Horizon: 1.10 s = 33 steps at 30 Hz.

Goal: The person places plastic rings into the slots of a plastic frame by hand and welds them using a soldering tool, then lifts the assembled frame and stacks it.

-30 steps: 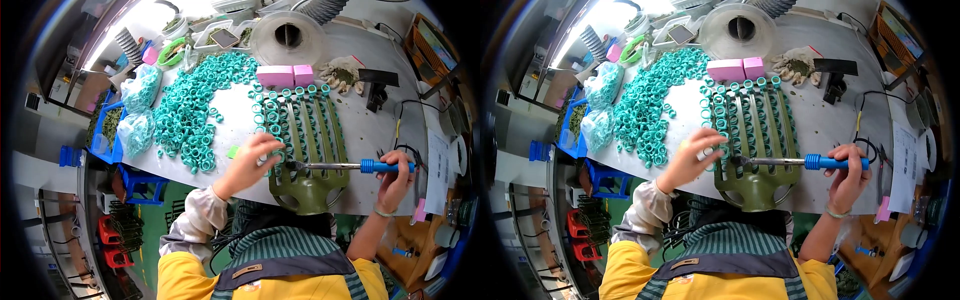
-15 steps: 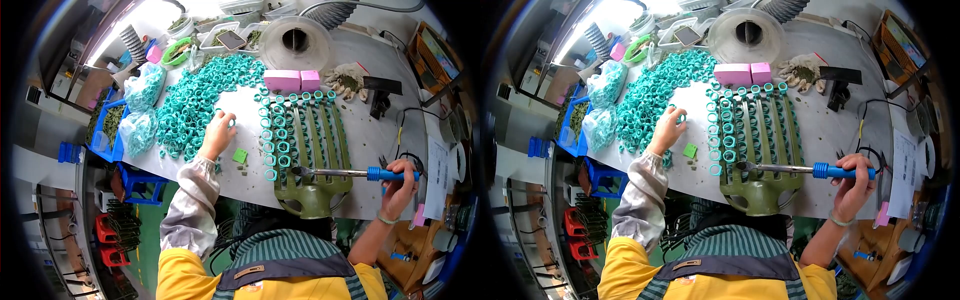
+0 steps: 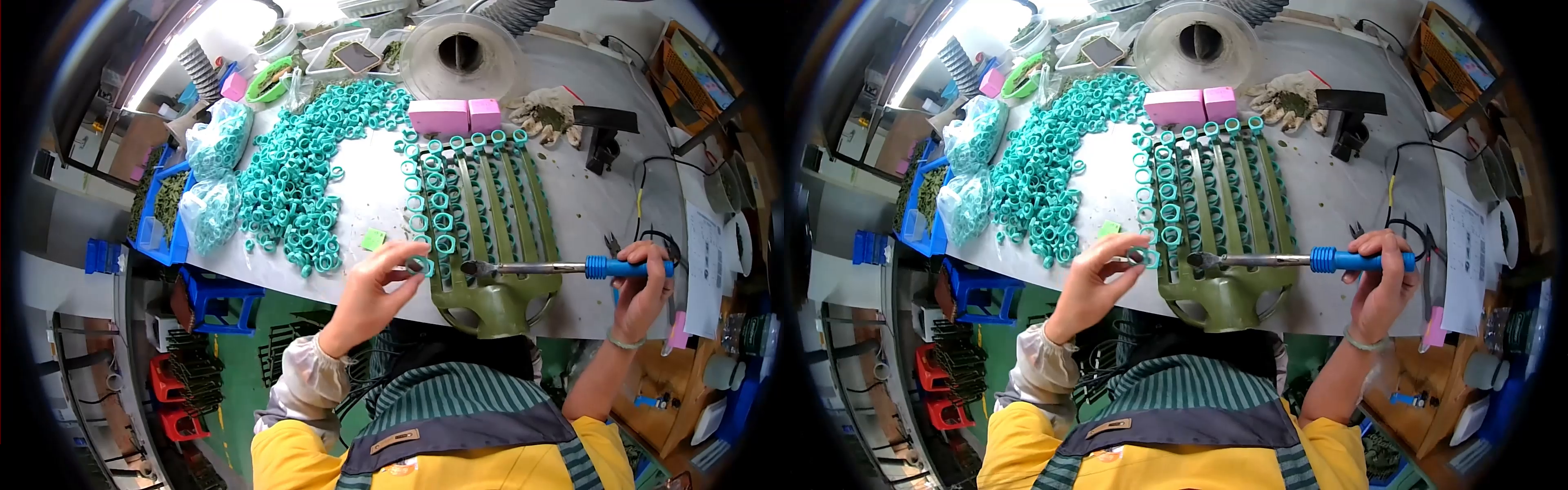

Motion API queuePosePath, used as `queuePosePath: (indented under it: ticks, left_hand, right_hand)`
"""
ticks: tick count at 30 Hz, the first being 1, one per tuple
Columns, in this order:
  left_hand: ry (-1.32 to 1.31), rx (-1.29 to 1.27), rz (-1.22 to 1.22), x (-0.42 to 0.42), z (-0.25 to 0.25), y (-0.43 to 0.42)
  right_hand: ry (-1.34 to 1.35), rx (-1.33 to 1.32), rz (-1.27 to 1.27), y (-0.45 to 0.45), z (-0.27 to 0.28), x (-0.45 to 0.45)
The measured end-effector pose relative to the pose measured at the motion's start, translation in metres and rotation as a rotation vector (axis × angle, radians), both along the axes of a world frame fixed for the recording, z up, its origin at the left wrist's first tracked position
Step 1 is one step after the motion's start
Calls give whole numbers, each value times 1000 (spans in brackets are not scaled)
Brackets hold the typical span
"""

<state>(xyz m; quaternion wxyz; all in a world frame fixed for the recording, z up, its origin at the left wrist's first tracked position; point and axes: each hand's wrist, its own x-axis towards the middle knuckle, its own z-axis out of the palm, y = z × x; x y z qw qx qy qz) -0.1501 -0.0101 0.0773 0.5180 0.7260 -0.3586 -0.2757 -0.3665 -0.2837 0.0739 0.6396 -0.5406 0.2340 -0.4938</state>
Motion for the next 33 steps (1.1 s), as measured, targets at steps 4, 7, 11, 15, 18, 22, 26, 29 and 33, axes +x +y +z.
queuePosePath:
  ticks: [4,7,11,15,18,22,26,29,33]
  left_hand:
    - [-294,-52,-34,-16,-9,-11]
    - [-564,-64,-72,-14,-19,-20]
    - [-631,-12,-107,-13,-34,-23]
    - [-675,17,-127,-12,-37,-26]
    - [-710,22,-144,-10,-36,-25]
    - [-575,4,-55,-7,-18,-20]
    - [-1022,373,334,50,-24,48]
    - [-825,851,491,80,-41,101]
    - [-701,656,420,115,-83,98]
  right_hand:
    - [-9,4,14,0,-7,-2]
    - [-27,34,37,0,-14,-2]
    - [-55,71,60,4,-22,4]
    - [-48,42,80,6,-19,8]
    - [-56,15,64,-3,-12,-2]
    - [-24,21,-2,-9,1,-7]
    - [0,40,-33,-14,5,-12]
    - [5,29,-59,-17,2,-10]
    - [24,6,-118,-18,0,-2]
